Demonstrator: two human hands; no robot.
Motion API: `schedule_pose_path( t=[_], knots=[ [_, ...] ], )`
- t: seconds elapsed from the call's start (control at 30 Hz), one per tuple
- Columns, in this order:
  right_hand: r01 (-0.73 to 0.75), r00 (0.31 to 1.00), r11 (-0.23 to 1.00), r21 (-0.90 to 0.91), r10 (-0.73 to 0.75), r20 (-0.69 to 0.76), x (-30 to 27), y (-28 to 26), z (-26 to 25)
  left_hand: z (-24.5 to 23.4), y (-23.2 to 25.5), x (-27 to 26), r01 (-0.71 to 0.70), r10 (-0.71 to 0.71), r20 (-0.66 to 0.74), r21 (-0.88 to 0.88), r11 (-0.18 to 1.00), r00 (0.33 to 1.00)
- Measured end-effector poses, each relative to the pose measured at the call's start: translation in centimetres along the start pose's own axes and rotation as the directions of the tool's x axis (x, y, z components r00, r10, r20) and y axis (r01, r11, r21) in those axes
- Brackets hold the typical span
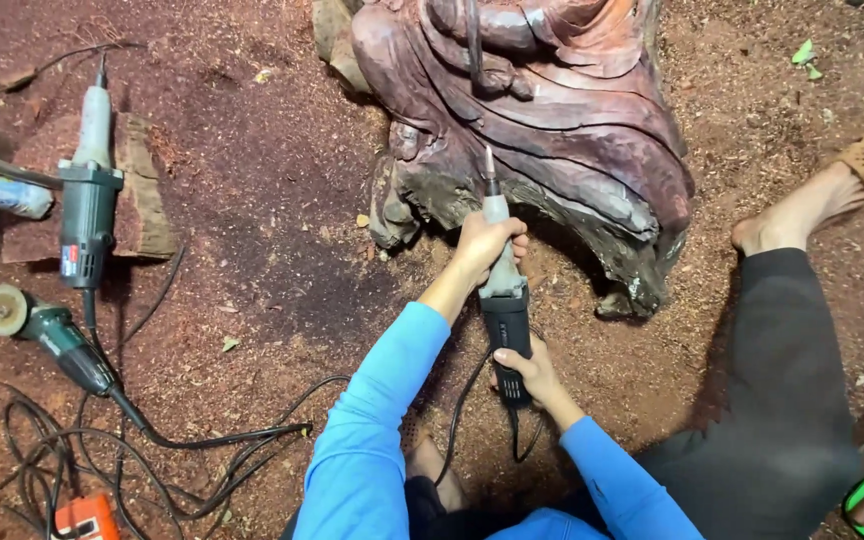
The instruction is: Carving and shaping a wooden statue using a power carving tool in a workshop environment.
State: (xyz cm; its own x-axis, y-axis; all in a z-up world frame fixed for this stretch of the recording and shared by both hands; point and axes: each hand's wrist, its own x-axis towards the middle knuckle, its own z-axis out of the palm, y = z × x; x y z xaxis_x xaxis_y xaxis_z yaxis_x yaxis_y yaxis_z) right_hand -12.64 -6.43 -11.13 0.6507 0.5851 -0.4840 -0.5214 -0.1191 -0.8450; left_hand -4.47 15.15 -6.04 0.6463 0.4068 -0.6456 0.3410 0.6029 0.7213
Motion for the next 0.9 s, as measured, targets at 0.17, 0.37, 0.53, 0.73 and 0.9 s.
schedule_pose_path(
  t=[0.17, 0.37, 0.53, 0.73, 0.9],
  knots=[
    [-0.054, 0.999, 0.998, 0.015, 0.054, -0.004, -0.1, -2.4, 0.3, 0.1, 0.7, 0.6, 0.016, -0.016, -0.002, -0.039, 0.999, 1.0],
    [-0.066, 0.997, 0.996, 0.052, 0.068, -0.037, -0.6, -1.7, 0.2, 1.3, 0.1, 0.1, -0.003, 0.004, -0.07, 0.02, 1.0, 0.998],
    [-0.052, 0.996, 0.998, 0.036, 0.054, -0.074, -1.3, -1.8, 0.6, 2.3, -1.0, 0.2, -0.028, 0.033, -0.081, 0.065, 0.998, 0.996],
    [-0.048, 0.997, 0.995, 0.086, 0.052, -0.049, -1.4, -1.7, 0.3, 3.3, -0.8, -0.6, -0.06, 0.067, -0.048, 0.124, 0.99, 0.997],
    [-0.033, 0.997, 0.999, -0.022, 0.031, -0.077, -1.0, -1.7, -0.2, 2.5, -0.3, -0.5, -0.029, 0.034, -0.067, 0.071, 0.997, 0.997]
  ],
)
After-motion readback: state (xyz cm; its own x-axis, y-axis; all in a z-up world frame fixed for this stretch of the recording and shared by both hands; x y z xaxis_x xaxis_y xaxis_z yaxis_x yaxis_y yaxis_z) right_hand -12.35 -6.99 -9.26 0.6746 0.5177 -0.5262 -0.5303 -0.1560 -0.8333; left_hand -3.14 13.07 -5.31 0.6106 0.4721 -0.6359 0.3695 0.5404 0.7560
